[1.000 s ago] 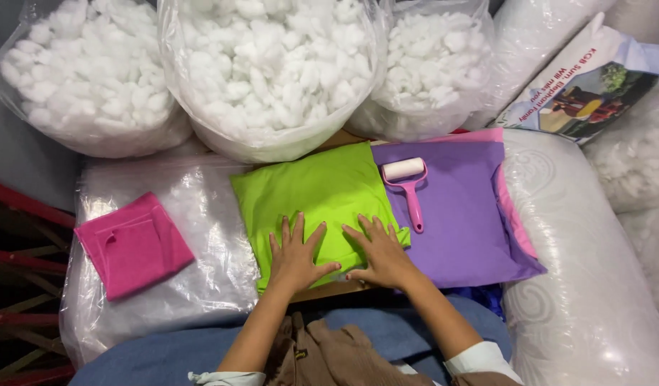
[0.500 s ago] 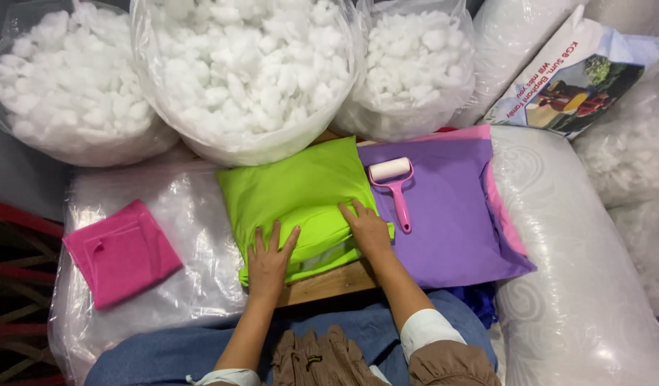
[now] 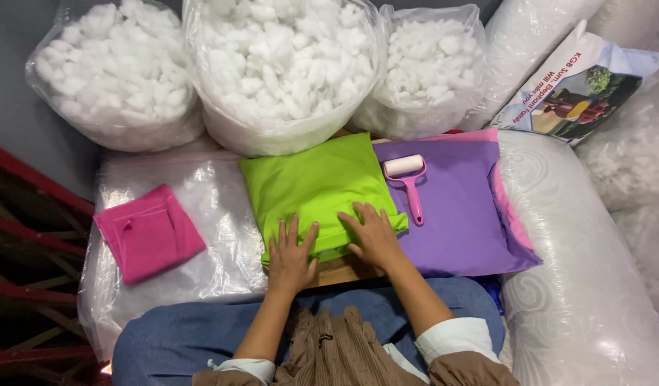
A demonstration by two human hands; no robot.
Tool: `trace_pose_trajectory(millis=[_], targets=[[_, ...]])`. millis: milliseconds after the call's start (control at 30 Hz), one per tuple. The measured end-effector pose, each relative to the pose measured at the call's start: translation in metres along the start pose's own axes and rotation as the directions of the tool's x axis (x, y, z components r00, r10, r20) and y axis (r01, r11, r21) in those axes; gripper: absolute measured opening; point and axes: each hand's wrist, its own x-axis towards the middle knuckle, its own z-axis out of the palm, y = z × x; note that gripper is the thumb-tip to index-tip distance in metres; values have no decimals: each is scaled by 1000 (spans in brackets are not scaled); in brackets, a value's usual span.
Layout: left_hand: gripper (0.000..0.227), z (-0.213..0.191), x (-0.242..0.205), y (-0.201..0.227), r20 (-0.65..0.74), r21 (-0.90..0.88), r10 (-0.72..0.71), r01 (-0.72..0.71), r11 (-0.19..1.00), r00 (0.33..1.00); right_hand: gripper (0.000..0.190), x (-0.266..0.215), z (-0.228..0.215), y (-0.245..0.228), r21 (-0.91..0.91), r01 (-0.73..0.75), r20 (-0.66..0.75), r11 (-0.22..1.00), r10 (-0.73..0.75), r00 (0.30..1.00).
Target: The person stuffs a lime green pillowcase with white synthetic filling by hand. They repeatedly grab handfuls of the filling from a large bag, place it inside the pillowcase, and press it down to distribute the material evenly. The person also adjusts the pillowcase opening and smooths the surface of the pillow during the process.
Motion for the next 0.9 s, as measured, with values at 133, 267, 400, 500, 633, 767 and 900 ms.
trace_pose_trajectory(millis=[133, 267, 400, 500, 633, 767, 900], targets=[[92, 63, -16, -55, -273, 126, 59, -25, 992, 960, 40, 22, 95, 49, -299, 72, -428, 952, -201, 881], [33, 54, -29, -87, -13, -31, -269, 269, 963, 963, 47, 12, 78, 78, -98, -161, -280, 982, 128, 951], [24, 32, -24, -97, 239, -289, -347, 407, 866, 907, 30, 11, 96, 133, -106, -317, -122, 943, 304, 945], [23, -13, -1, -86, 228, -489, -423, 479, 729, 877, 19, 5, 55, 134, 293, -381, -100, 877, 425, 900], [21, -46, 54, -90, 161, -664, -477, 452, 596, 864, 20, 17, -18, 136, 563, -345, -161, 751, 509, 845], [23, -145, 82, -43, 115, -956, -493, 231, 182, 862, 14, 2, -125, 91, 875, -51, -279, 481, 587, 760], [26, -238, 73, -17, 151, -960, -387, 42, -277, 910, 9, -8, -167, 99, 927, 229, -365, 298, 568, 738]])
